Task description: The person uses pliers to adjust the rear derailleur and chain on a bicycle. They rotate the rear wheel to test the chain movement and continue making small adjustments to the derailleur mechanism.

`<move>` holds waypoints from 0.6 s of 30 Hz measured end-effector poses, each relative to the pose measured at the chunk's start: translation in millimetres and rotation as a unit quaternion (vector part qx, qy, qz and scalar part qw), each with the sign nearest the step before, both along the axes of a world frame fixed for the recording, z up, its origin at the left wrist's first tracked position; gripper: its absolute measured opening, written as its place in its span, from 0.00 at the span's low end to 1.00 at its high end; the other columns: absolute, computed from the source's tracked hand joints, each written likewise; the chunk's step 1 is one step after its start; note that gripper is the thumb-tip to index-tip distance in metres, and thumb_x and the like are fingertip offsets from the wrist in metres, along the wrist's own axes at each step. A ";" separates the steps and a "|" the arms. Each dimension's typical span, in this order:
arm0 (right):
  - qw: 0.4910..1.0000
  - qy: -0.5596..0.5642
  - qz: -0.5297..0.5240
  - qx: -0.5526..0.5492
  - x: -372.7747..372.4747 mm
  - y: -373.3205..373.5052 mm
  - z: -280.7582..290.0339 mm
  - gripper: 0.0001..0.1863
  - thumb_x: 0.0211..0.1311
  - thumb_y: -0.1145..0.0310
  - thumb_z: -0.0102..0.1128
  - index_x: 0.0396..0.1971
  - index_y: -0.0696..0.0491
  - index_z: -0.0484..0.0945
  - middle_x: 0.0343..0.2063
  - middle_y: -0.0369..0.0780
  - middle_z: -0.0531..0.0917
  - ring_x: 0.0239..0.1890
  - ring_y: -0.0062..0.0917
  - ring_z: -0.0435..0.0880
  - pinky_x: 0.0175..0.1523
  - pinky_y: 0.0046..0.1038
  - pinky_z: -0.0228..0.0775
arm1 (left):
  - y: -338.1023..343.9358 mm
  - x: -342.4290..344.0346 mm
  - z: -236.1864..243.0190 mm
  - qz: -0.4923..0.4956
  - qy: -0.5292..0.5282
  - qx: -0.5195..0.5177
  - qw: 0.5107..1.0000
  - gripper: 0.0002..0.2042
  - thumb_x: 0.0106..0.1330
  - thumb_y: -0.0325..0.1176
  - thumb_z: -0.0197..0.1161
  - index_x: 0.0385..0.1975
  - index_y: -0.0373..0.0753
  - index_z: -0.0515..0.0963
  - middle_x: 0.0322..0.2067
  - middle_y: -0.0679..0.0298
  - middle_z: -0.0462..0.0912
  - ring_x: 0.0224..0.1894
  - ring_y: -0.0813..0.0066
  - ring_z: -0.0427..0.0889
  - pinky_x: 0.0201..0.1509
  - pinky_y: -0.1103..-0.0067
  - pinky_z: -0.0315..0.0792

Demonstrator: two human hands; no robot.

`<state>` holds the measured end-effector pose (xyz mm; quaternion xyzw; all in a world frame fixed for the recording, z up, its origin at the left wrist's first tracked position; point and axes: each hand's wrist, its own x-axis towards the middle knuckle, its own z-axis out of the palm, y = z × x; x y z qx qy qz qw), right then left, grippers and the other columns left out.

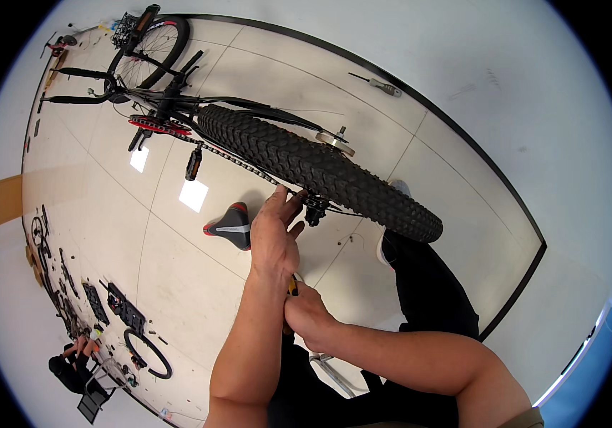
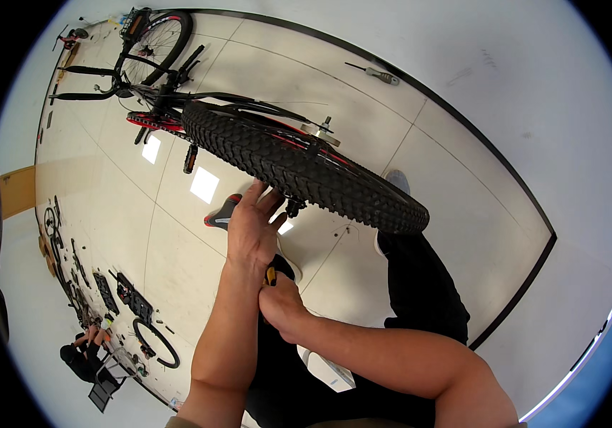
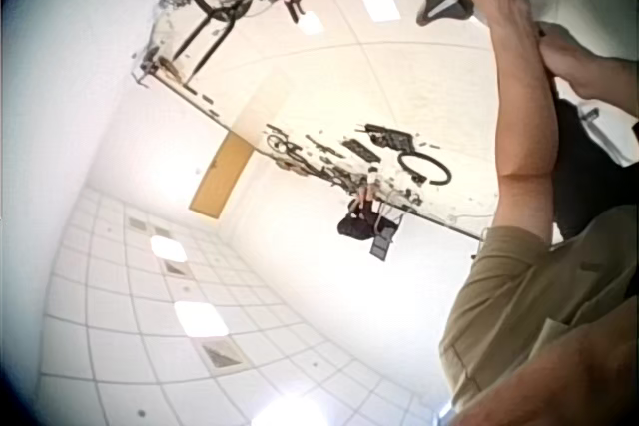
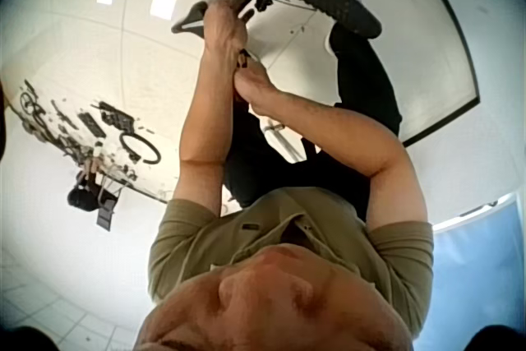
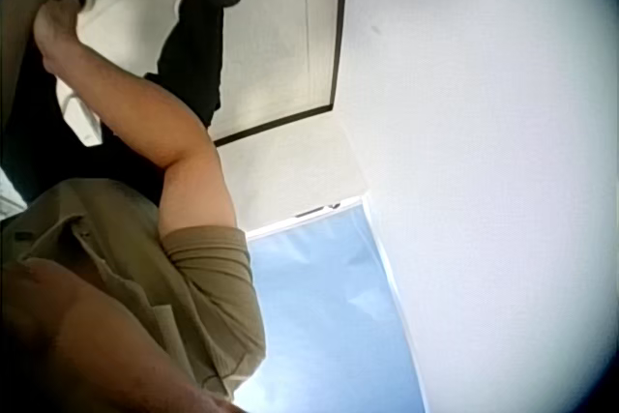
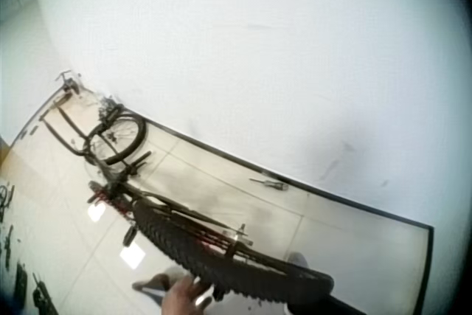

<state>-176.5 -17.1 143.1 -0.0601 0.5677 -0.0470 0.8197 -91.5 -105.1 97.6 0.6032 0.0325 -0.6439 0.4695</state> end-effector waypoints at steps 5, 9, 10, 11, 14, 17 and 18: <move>1.000 -0.008 -0.002 0.002 -0.9 1.1 -0.6 0.04 0.71 0.71 0.53 0.38 0.55 0.70 0.23 0.36 0.74 0.21 0.22 0.68 0.28 0.31 0.58 | 0.7 0.8 0.6 0.008 -0.012 -0.008 1.000 0.29 0.81 0.47 0.52 0.74 0.35 0.64 0.72 0.45 0.68 0.76 0.54 0.62 0.81 0.58 0.49; 1.000 -0.005 -0.005 0.006 -1.4 -1.2 2.5 0.05 0.71 0.70 0.54 0.38 0.55 0.70 0.23 0.36 0.74 0.20 0.22 0.68 0.27 0.31 0.58 | 1.6 1.6 -1.3 0.020 -0.012 -0.009 1.000 0.29 0.81 0.47 0.52 0.73 0.35 0.65 0.71 0.46 0.69 0.74 0.54 0.64 0.81 0.57 0.49; 1.000 -0.007 -0.004 0.004 -1.0 -0.5 2.0 0.05 0.71 0.69 0.54 0.38 0.55 0.70 0.23 0.36 0.74 0.20 0.22 0.68 0.27 0.31 0.58 | 2.5 2.7 -2.6 0.024 -0.005 -0.011 1.000 0.28 0.81 0.47 0.53 0.73 0.35 0.65 0.70 0.46 0.70 0.74 0.54 0.65 0.81 0.57 0.49; 1.000 -0.010 -0.003 0.001 -0.5 0.3 1.2 0.05 0.71 0.69 0.54 0.38 0.55 0.70 0.23 0.35 0.74 0.20 0.22 0.68 0.27 0.31 0.57 | 3.4 3.8 -4.6 0.029 0.002 -0.013 1.000 0.28 0.80 0.47 0.53 0.72 0.36 0.66 0.70 0.46 0.70 0.73 0.55 0.66 0.81 0.57 0.49; 1.000 -0.006 0.000 0.001 -0.6 -0.3 1.5 0.05 0.72 0.69 0.54 0.38 0.54 0.70 0.23 0.35 0.74 0.20 0.22 0.68 0.27 0.30 0.57 | 2.1 1.2 -2.9 0.024 0.007 -0.005 1.000 0.27 0.80 0.47 0.52 0.71 0.36 0.67 0.68 0.47 0.72 0.71 0.56 0.68 0.80 0.57 0.51; 1.000 -0.021 0.000 0.012 -3.1 1.8 -4.3 0.09 0.69 0.68 0.55 0.42 0.57 0.71 0.28 0.38 0.76 0.24 0.23 0.72 0.29 0.31 0.62 | -2.2 -4.6 3.7 -0.026 0.000 0.004 1.000 0.27 0.81 0.48 0.50 0.71 0.37 0.67 0.67 0.47 0.74 0.71 0.57 0.68 0.79 0.57 0.53; 0.999 -0.030 0.000 0.017 -4.1 3.3 -7.1 0.12 0.68 0.67 0.56 0.45 0.59 0.72 0.31 0.39 0.77 0.26 0.23 0.74 0.30 0.31 0.64 | -3.1 -5.8 4.4 -0.048 -0.002 0.006 0.999 0.27 0.81 0.48 0.49 0.71 0.37 0.67 0.67 0.47 0.74 0.71 0.58 0.68 0.78 0.58 0.54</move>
